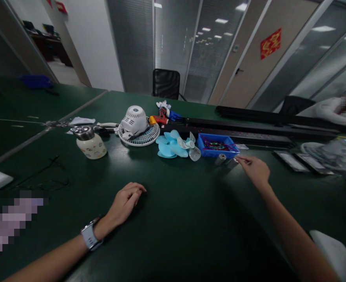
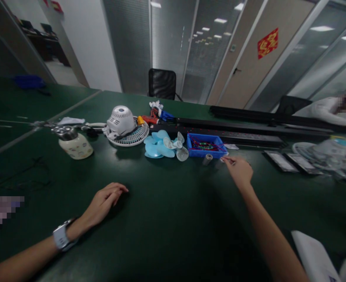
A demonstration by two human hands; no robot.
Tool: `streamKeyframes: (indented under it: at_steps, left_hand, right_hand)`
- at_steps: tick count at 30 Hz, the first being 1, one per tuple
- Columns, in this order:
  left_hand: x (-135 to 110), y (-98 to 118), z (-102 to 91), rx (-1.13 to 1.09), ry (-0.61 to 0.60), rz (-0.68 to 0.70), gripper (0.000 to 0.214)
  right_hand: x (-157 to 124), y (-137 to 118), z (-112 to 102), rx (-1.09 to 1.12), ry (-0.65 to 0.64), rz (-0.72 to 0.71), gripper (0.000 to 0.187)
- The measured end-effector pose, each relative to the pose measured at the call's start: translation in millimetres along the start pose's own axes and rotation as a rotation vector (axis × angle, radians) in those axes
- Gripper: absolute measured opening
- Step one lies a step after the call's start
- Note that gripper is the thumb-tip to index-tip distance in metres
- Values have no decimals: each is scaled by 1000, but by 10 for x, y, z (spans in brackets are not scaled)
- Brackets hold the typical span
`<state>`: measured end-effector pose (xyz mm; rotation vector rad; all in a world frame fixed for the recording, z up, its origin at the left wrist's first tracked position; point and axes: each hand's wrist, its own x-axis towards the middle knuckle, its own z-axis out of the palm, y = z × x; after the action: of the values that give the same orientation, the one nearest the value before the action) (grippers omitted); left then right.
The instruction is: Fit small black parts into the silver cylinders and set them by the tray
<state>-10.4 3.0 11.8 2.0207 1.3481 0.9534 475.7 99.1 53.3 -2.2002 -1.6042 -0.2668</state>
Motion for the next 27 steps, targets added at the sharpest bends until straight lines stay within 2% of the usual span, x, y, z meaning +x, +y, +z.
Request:
streamKeyframes:
  at_steps: [2,3,7,12,17,23,25,27]
  left_hand:
    - [1,9,-7,3,-3,-9,45]
    - [1,8,-9,6,-5,-14,45]
    - [-1,-28,1,18,-6,-15,44]
    - [-6,-70,17,23,-6,-7,42]
    - [-7,-68,17,34,-17,-1,41]
    - [-10,-73,17,49,-32,8,41]
    - [-10,-74,17,53,-30,11,41]
    - [-7,-68,18,56,-27,12,40]
  right_hand:
    - [8,0,38,-13,-55,47,45]
    - [4,-5,49,-8,-39,62,45]
    - [2,10,79,34,115,62,50]
    - [30,51,151,48,-16,59,57]
    - [50,67,199,114,-5,103,64]
    - [37,116,234,166,-47,120,60]
    - [-15,91,230,147,19,82,60]
    - [-84,11,213,84,156,-6,61]
